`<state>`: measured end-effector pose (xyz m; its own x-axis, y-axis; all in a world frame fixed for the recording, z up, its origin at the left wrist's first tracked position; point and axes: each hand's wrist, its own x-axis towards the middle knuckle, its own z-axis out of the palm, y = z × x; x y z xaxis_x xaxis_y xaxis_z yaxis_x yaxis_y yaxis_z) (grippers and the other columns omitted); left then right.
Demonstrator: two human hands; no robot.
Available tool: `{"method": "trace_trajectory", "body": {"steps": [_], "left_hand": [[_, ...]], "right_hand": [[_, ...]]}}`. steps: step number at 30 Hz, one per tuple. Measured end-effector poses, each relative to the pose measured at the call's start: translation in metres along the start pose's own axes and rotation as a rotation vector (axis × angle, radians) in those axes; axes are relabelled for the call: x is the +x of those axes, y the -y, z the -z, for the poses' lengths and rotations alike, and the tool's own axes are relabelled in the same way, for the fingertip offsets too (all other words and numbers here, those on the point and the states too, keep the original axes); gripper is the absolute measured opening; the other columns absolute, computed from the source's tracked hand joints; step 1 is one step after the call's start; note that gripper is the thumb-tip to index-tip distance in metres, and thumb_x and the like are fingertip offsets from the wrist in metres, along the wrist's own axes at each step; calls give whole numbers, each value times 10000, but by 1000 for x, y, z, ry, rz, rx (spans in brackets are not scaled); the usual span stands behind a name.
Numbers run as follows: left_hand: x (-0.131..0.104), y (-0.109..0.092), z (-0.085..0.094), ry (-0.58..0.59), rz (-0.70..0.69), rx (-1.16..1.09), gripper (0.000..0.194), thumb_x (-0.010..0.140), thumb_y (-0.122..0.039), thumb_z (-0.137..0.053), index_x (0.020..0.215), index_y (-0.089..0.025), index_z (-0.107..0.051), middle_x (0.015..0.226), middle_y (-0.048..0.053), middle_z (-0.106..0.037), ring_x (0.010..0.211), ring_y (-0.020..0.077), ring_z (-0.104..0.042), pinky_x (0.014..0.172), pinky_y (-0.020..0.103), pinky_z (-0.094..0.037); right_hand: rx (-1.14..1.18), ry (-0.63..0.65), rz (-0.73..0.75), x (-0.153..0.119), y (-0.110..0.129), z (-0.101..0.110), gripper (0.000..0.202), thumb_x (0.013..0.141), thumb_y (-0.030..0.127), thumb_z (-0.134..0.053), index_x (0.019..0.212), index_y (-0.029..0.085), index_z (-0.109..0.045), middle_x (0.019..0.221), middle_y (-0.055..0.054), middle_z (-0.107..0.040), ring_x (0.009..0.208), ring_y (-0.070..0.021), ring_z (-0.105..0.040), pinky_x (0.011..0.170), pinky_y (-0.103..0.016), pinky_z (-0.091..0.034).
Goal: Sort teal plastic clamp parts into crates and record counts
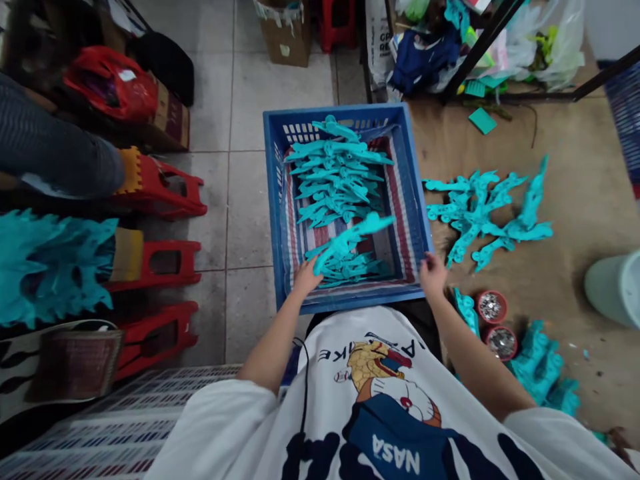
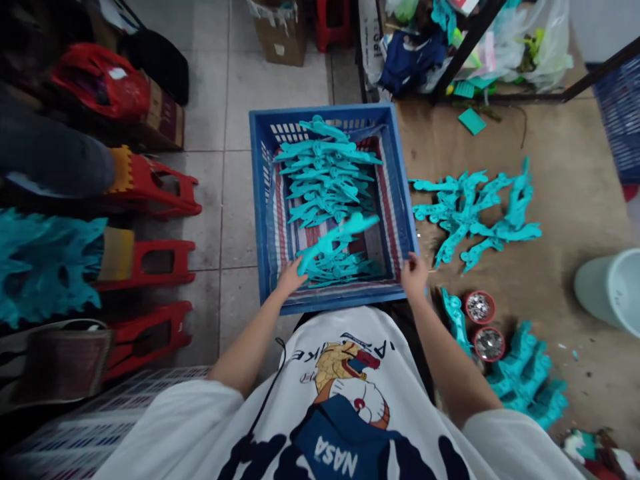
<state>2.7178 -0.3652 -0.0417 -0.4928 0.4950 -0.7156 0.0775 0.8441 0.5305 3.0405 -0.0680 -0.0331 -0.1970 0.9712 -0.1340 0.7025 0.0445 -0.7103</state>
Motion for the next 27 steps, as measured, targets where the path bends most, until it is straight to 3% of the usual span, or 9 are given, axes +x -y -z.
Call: {"method": "trace_trajectory", "body": {"steps": [3,7,11,13,15,18,20,24,27], "left_hand": [[6,12,-28,76,-15,521,951,805,-274,-784,1666,-317,-385,1716,152,-362,1576,473,-289,1256,667,-284],[6,28,-67,216,11,605,914,847,-242,-743,1677,-301,-364,1786,102,-213,1648,462,-100,1298,683,-184],[-15,42,-88,314,-26,411,754,918,-278,-657,1638,-313,-437,1708,72,-410,1623,371,-285,1317,652,-215],[-33,44,-89,279,-88,258,671,947,-281,-621,1605,-305,-492,1656,69,-494,1574,319,-400,1319,593,-282],[-47,42,-84,170,-139,96,597,987,-308,-582,1580,-295,-524,1602,74,-560,1508,269,-496,1299,514,-363],[-52,31,-73,-4,-147,-92,511,1016,-360,-554,1519,-277,-589,1511,88,-641,1427,246,-577,1248,468,-441],[-44,19,-70,-65,-146,-196,464,1002,-368,-575,1446,-256,-650,1433,99,-692,1372,250,-620,1220,458,-467],[-28,-19,-78,-61,-101,-524,432,940,-382,-655,1336,-214,-694,1303,121,-743,1239,253,-686,1121,427,-530],[-28,-57,-86,-55,129,-853,557,888,-453,-735,1378,-214,-622,1367,144,-696,1198,265,-689,981,391,-574]], "right_hand": [[-92,138,202,4,15,-57,428,932,384,-482,1175,125,-720,1101,-173,-724,1017,-269,-679,1026,-453,-547],[-232,365,321,85,47,-168,470,1015,352,-396,1270,109,-706,1243,-196,-713,1159,-275,-651,1109,-436,-508],[-549,501,353,185,65,-295,703,920,454,-670,1534,141,-532,1519,-228,-540,1406,-392,-458,1169,-591,-416],[-675,482,341,221,70,-338,868,887,437,-734,1641,185,-385,1645,-235,-378,1482,-426,-338,1175,-664,-361],[-725,501,355,242,75,-360,753,957,321,-629,1652,202,-363,1656,-230,-341,1466,-398,-333,1141,-658,-391],[-714,538,382,236,83,-360,655,984,180,-498,1625,137,-374,1569,-253,-417,1360,-347,-414,1071,-587,-468],[-669,596,381,210,89,-339,604,1003,215,-516,1581,76,-407,1489,-274,-491,1328,-342,-477,1110,-559,-452],[-361,852,74,125,100,-247,388,1004,307,-589,1336,106,-595,1282,-240,-667,1195,-326,-649,1105,-493,-497],[-151,1032,-91,50,106,-158,391,1037,469,-527,1242,157,-642,1059,-147,-745,887,-249,-736,880,-420,-623]]}}
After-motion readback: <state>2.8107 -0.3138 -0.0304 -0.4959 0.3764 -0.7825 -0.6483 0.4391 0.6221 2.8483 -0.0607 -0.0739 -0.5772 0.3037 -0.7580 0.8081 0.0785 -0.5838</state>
